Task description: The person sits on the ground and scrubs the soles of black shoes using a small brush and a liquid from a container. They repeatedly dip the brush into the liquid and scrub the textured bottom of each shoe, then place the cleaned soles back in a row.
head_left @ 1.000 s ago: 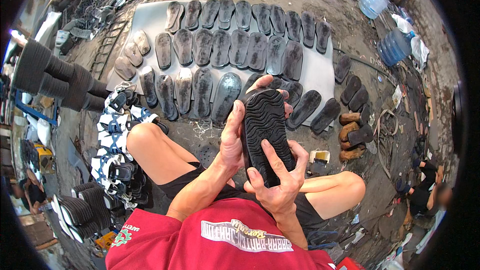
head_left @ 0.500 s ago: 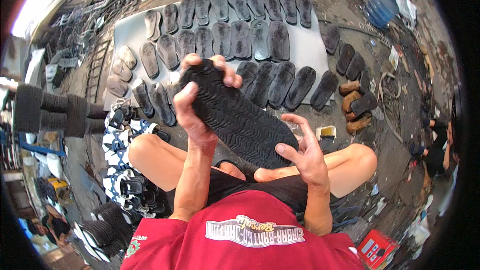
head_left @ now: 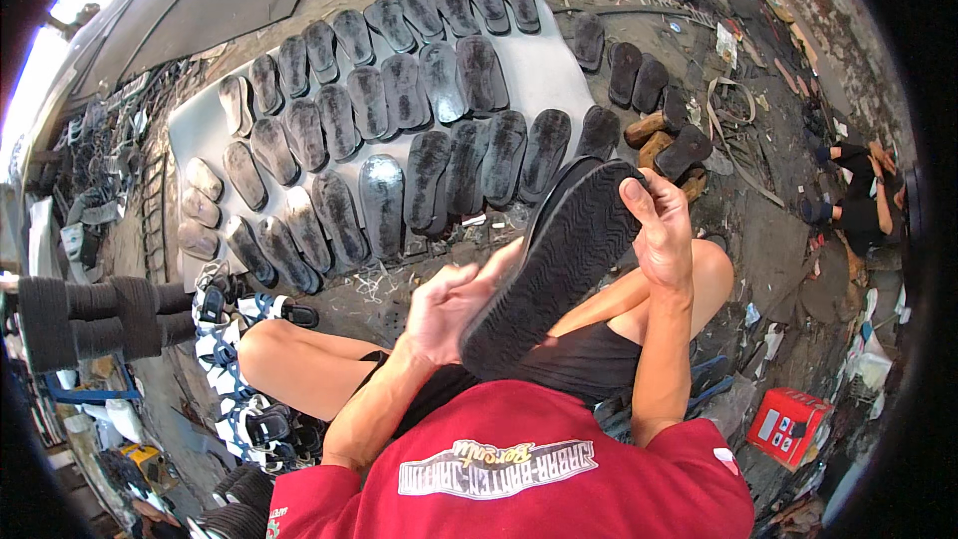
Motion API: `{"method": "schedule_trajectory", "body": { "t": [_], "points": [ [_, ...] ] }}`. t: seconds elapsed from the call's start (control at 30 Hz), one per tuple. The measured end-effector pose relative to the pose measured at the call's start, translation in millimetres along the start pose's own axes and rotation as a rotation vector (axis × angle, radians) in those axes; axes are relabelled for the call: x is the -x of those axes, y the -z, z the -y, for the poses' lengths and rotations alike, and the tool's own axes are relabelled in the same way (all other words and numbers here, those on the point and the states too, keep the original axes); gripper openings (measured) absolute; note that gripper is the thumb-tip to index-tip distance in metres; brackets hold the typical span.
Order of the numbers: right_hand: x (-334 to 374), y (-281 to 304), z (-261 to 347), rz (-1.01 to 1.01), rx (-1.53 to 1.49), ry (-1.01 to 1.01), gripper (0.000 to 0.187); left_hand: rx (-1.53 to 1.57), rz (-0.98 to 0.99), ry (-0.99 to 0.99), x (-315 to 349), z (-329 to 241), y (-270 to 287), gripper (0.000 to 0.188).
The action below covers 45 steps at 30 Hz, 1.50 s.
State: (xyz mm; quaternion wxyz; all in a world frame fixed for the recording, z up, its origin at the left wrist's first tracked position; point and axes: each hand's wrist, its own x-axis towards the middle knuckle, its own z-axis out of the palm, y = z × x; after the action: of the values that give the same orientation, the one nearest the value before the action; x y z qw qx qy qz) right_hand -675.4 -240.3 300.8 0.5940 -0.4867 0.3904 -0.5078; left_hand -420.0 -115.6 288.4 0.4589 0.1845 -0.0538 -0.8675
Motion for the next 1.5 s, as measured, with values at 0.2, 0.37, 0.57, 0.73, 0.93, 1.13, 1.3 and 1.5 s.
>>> {"method": "schedule_trajectory", "body": {
  "t": [0.2, 0.37, 0.57, 0.73, 0.93, 1.13, 1.3, 1.5],
  "points": [
    [7.5, -20.9, 16.2, 0.021, 0.253, 0.001, 0.019, -0.129, 0.014, 0.267, -26.8, 35.0, 11.1, 0.108],
    [16.1, -27.0, 21.6, 0.000, 0.416, 0.222, 0.018, -0.084, 0.170, 0.243, -20.9, 39.4, 17.6, 0.099],
    [23.7, -42.7, 35.0, -0.058, 0.617, 0.352, 0.023, -0.190, 0.191, 0.147, -13.6, 46.3, 14.4, 0.096],
    [42.7, -65.1, 34.7, -0.125, 0.627, 0.411, 0.045, -0.113, 0.167, 0.036, -0.2, 35.4, 4.2, 0.103],
    [58.7, -78.3, 46.2, 0.025, 0.565, 0.369, 0.035, -0.065, 0.059, -0.182, -21.7, 8.2, -36.8, 0.099],
    [63.1, -88.0, 58.1, 0.054, 0.598, 0.519, 0.038, -0.138, 0.207, -0.267, -12.4, 0.1, -46.1, 0.093],
    [64.5, -93.0, 59.7, 0.013, 0.677, 0.617, 0.040, -0.215, 0.222, -0.315, -10.7, 4.9, -41.9, 0.097],
    [67.8, -102.1, 59.0, -0.043, 0.715, 0.653, 0.041, -0.192, 0.311, -0.315, -10.1, 8.3, -36.9, 0.108]
  ]
}}
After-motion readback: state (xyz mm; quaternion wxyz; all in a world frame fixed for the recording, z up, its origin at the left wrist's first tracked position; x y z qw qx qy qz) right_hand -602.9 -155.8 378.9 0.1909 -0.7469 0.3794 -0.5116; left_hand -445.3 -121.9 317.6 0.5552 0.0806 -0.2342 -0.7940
